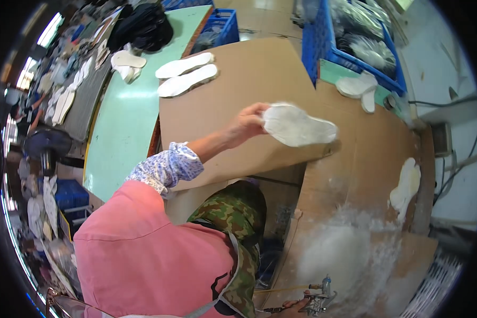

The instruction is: Applying a fibrous coating or glue to shoe insoles using an air spray gun and organizing them on a cardboard sheet.

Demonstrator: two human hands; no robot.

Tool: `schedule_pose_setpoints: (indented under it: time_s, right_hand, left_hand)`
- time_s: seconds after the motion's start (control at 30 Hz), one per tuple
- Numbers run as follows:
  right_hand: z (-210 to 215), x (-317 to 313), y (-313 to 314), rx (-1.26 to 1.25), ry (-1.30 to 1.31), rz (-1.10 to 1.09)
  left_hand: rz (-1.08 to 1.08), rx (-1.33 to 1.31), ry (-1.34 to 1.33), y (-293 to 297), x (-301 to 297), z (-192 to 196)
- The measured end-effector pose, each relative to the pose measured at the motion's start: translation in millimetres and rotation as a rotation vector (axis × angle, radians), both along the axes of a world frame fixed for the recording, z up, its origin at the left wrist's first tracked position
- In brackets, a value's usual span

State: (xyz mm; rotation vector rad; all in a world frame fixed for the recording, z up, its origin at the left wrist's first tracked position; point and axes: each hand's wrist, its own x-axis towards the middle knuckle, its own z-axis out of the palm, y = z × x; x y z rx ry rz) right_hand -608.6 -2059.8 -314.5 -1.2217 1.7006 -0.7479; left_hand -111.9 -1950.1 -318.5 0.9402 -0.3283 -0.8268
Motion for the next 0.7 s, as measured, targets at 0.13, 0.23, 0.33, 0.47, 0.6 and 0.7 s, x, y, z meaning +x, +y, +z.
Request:
schedule_pose_setpoints:
  time_s: [0.13, 0.23, 0.33, 0.47, 0.6, 0.7]
  right_hand:
    - [8.9, 33.9, 3.3, 0.039, 0.084, 0.067]
    - [17.2, 57.3, -1.2, 0.062, 0.156, 0.123]
    - [36.8, 71.7, 1.8, 0.048, 0.231, 0.119]
    - [34.5, 98.4, 2.2, 0.071, 0.256, 0.215]
    - [27.7, 112.0, 5.1, 0.100, 0.052, 0.300]
    - [26.1, 118.2, 8.2, 0.129, 0.051, 0.287]
  left_hand:
    - [0.277, 0.216, 0.079, 121.1, 56.1, -65.3]
    - [0.537, 0.445, 0.008, 213.9, 80.4, -102.9]
    - [0.694, 0.530, 0.035, 259.3, 94.6, -119.5]
    - [0.838, 0.594, 0.082, 304.8, 97.8, -120.1]
    - [0.887, 0.724, 0.018, 321.1, 106.3, -121.5]
    - [0.971, 1.214, -0.297, 335.8, 110.1, -125.9]
